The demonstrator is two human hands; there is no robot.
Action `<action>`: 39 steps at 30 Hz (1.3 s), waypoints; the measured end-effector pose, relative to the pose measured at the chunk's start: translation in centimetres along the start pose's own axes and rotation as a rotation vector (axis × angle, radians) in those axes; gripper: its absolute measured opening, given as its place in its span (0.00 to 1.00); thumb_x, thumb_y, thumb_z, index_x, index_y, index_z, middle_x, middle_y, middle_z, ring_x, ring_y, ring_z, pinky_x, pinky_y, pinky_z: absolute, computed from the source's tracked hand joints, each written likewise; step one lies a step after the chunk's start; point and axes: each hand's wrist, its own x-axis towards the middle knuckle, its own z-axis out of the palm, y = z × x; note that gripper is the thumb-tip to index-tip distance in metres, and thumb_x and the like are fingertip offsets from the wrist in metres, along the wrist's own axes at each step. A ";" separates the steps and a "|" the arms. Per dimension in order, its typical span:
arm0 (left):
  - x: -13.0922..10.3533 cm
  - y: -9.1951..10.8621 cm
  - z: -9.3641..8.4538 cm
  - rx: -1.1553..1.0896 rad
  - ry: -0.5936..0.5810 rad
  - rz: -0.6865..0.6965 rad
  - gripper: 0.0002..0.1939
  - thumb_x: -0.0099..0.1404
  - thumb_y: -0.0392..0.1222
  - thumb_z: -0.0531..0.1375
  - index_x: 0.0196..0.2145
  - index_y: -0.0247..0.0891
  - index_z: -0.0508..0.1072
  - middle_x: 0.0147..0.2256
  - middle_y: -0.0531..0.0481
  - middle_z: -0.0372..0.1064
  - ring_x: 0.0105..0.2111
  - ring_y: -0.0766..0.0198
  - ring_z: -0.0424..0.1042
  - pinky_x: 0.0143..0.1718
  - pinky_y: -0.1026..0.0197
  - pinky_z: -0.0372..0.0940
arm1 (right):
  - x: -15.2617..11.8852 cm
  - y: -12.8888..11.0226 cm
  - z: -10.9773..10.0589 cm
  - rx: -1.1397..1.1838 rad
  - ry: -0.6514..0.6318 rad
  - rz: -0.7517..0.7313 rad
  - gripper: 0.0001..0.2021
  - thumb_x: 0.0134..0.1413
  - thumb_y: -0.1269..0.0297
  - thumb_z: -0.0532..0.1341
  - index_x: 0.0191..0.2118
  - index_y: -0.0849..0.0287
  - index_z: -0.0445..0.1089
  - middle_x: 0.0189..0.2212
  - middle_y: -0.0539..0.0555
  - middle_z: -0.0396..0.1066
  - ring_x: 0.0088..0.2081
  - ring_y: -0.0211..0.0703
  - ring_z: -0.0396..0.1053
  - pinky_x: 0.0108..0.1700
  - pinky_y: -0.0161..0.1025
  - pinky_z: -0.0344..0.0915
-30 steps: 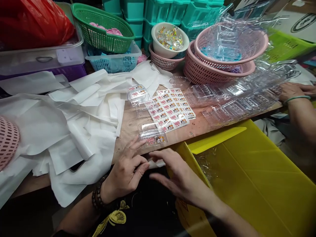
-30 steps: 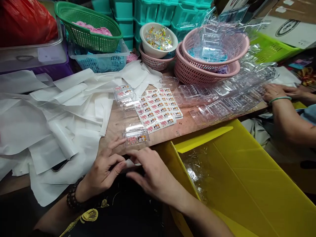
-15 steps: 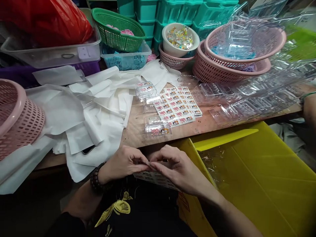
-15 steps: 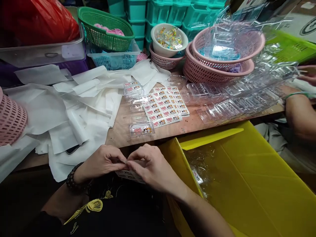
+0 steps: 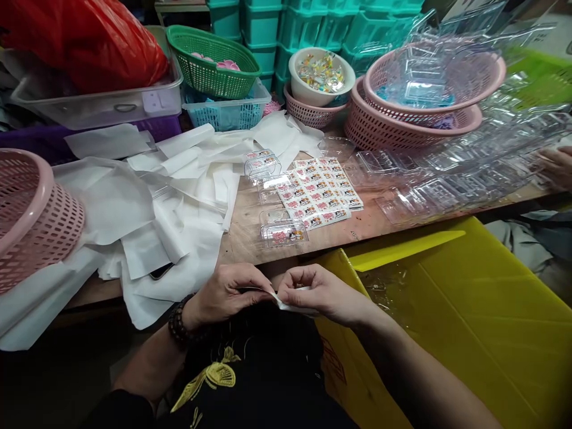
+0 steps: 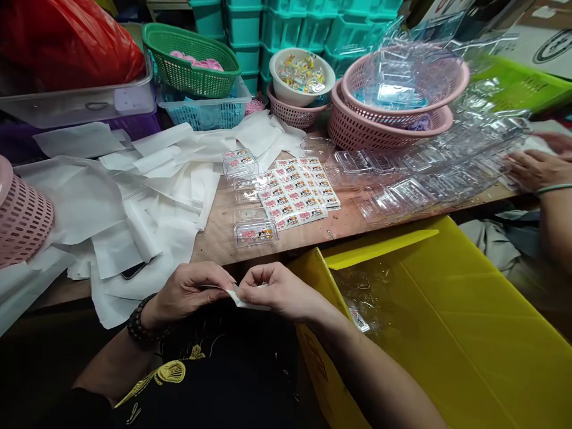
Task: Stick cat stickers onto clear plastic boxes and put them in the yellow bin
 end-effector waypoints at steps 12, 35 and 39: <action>-0.4 -0.2 0.6 -0.251 0.034 -0.476 0.17 0.59 0.51 0.66 0.34 0.31 0.80 0.31 0.45 0.78 0.30 0.62 0.74 0.34 0.63 0.70 | -1.3 2.1 2.1 -1.108 0.656 -0.831 0.04 0.57 0.66 0.64 0.37 0.50 0.76 0.39 0.51 0.77 0.48 0.49 0.69 0.62 0.59 0.49; 2.5 0.4 -3.3 0.098 -0.189 -0.399 0.10 0.66 0.43 0.57 0.40 0.36 0.75 0.32 0.50 0.75 0.29 0.66 0.70 0.30 0.67 0.63 | 8.5 -6.7 -9.2 -1.171 0.771 -0.981 0.21 0.60 0.60 0.62 0.59 0.53 0.68 0.41 0.57 0.76 0.42 0.51 0.71 0.46 0.50 0.66; 2.7 0.4 -3.6 0.161 -0.115 -0.354 0.06 0.55 0.32 0.57 0.31 0.36 0.73 0.28 0.52 0.72 0.23 0.70 0.64 0.22 0.69 0.57 | 13.1 -6.8 -10.9 -1.606 0.565 -0.874 0.23 0.64 0.69 0.56 0.63 0.55 0.64 0.44 0.57 0.78 0.47 0.50 0.70 0.54 0.50 0.59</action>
